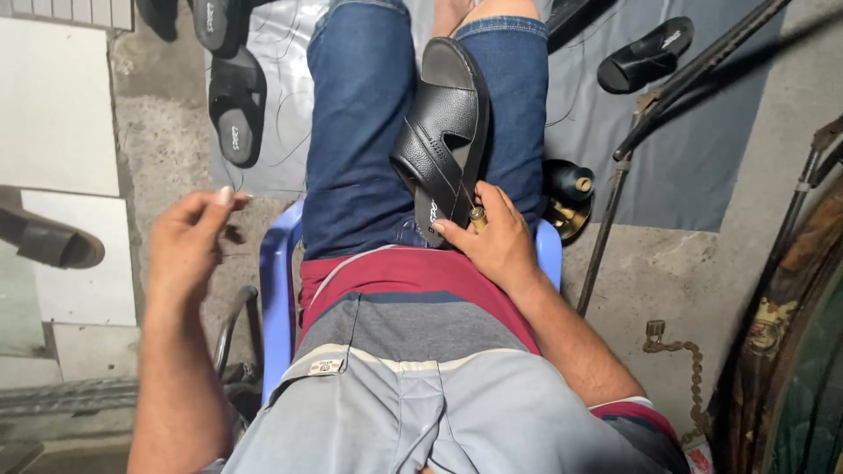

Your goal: Hand-stitching the strap of a black sandal using a needle and thread to repair it.

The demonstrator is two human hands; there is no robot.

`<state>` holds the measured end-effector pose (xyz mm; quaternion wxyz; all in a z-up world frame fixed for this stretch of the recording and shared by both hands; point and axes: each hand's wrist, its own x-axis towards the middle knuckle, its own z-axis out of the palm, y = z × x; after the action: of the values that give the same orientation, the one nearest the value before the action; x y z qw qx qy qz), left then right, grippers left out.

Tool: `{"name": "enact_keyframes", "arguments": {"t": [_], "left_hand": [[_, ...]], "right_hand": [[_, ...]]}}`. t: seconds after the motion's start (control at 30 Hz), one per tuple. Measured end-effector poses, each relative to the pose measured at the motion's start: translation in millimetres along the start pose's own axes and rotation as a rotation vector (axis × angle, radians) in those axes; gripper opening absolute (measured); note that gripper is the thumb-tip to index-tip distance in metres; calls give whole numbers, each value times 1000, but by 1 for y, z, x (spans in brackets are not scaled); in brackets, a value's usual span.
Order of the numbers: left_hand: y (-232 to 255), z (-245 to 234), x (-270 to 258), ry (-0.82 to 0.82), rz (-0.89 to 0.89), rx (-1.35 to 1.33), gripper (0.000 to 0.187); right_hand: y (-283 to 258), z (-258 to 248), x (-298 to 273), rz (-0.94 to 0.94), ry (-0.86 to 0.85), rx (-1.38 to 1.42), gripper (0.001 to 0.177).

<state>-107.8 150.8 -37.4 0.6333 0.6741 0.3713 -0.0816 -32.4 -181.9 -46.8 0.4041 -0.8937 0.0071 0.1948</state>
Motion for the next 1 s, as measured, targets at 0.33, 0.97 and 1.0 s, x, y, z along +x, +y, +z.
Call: {"name": "enact_keyframes", "arguments": {"t": [0.33, 0.97, 1.0], "left_hand": [[37, 88, -9, -290, 830, 615, 41], [51, 135, 4, -239, 373, 616, 14], [47, 136, 5, -235, 383, 618, 14]], "right_hand": [[-35, -25, 9, -60, -192, -174, 56], [-70, -73, 57, -184, -372, -79, 41], [-71, -69, 62, -192, -365, -77, 41]]}}
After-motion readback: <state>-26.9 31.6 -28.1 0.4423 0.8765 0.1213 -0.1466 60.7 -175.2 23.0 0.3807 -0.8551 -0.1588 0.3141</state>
